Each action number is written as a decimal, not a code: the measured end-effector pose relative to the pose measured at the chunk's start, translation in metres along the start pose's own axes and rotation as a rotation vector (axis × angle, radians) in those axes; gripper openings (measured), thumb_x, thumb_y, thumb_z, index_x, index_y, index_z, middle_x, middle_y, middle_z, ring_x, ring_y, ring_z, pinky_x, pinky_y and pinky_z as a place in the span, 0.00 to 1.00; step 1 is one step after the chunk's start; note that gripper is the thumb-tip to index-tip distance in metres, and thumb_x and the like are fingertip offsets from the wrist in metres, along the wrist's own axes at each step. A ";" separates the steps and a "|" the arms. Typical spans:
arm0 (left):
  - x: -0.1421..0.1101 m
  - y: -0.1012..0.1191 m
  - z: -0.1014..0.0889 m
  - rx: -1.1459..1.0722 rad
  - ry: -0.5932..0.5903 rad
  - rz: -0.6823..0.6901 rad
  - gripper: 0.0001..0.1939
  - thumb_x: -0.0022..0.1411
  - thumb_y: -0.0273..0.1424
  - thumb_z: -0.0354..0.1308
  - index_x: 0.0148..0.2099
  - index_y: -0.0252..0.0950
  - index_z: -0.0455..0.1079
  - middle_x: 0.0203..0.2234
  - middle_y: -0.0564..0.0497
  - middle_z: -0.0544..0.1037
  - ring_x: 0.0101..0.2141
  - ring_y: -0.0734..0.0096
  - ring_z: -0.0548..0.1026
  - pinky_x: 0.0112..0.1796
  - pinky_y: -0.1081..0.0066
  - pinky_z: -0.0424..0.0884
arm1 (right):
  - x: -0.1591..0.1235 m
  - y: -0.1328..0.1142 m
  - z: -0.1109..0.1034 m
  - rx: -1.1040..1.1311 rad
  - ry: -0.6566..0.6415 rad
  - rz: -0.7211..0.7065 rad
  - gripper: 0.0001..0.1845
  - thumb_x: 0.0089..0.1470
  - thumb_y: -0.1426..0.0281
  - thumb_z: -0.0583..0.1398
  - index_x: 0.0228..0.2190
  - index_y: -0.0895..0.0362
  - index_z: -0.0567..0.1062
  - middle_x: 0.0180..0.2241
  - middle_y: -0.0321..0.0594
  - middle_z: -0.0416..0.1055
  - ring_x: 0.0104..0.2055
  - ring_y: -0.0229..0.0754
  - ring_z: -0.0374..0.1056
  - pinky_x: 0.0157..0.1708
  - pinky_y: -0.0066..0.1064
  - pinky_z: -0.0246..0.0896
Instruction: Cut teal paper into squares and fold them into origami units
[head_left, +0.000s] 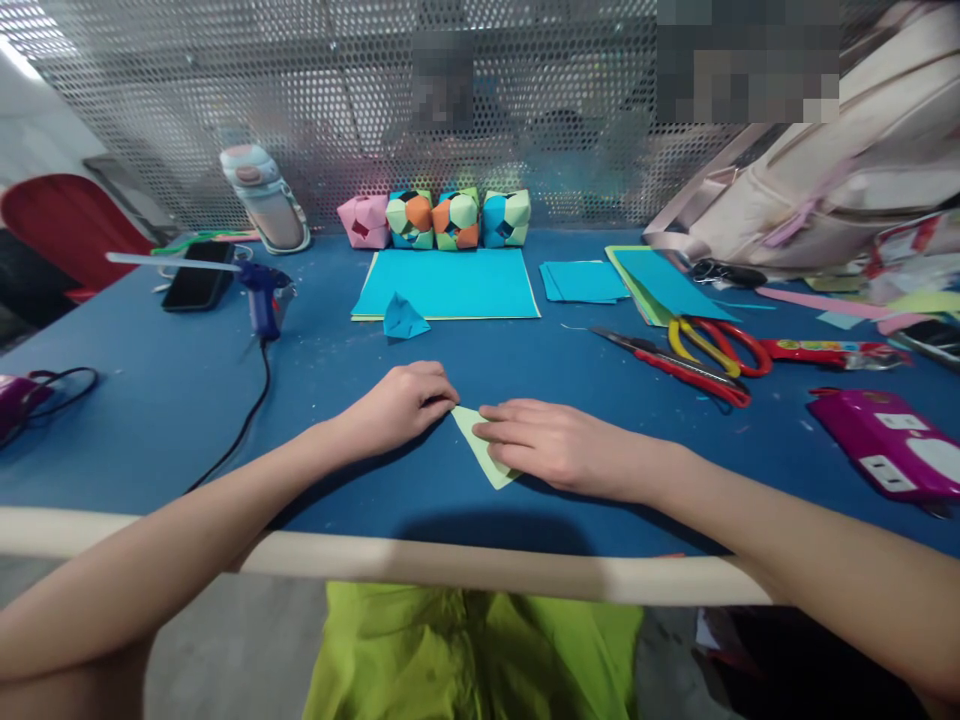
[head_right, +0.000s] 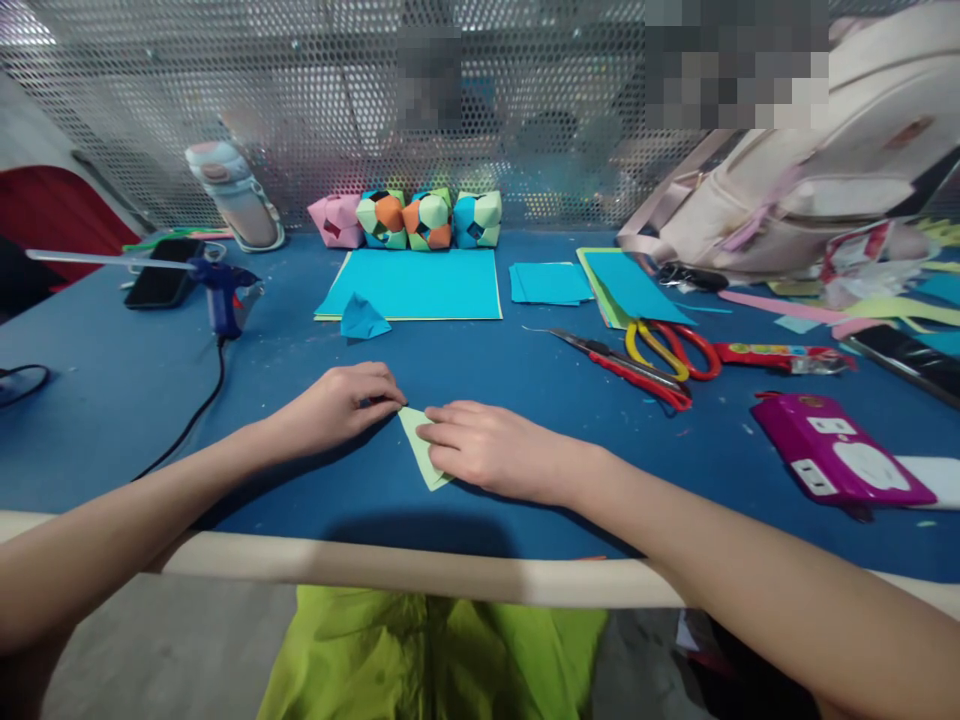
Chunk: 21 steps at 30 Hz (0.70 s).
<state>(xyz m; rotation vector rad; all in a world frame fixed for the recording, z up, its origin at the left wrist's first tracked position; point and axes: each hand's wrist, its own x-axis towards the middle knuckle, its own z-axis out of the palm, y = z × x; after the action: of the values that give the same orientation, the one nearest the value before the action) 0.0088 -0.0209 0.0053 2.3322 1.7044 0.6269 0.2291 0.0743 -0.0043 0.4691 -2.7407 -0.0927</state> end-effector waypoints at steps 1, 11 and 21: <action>0.000 0.000 0.002 -0.002 -0.005 -0.004 0.11 0.63 0.25 0.51 0.35 0.34 0.75 0.30 0.49 0.75 0.33 0.71 0.73 0.36 0.72 0.68 | 0.000 0.000 0.000 -0.004 -0.001 -0.002 0.17 0.62 0.79 0.48 0.34 0.63 0.76 0.47 0.51 0.74 0.53 0.50 0.68 0.49 0.43 0.69; 0.004 -0.003 0.006 -0.148 0.016 -0.119 0.09 0.61 0.26 0.53 0.33 0.34 0.75 0.29 0.50 0.75 0.33 0.71 0.73 0.37 0.71 0.68 | 0.000 0.001 0.001 0.011 -0.020 -0.006 0.16 0.62 0.79 0.49 0.34 0.63 0.76 0.48 0.52 0.74 0.54 0.49 0.68 0.50 0.43 0.68; 0.007 -0.005 0.005 -0.138 0.000 -0.113 0.08 0.61 0.29 0.54 0.33 0.35 0.74 0.28 0.51 0.74 0.31 0.73 0.73 0.35 0.72 0.67 | 0.000 0.001 -0.002 -0.028 -0.024 -0.020 0.17 0.63 0.79 0.48 0.35 0.63 0.77 0.47 0.51 0.74 0.54 0.49 0.68 0.50 0.42 0.68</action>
<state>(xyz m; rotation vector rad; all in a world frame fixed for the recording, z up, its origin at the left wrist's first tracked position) 0.0085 -0.0122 0.0000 2.1265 1.7202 0.6994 0.2295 0.0754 -0.0023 0.4903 -2.7549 -0.1429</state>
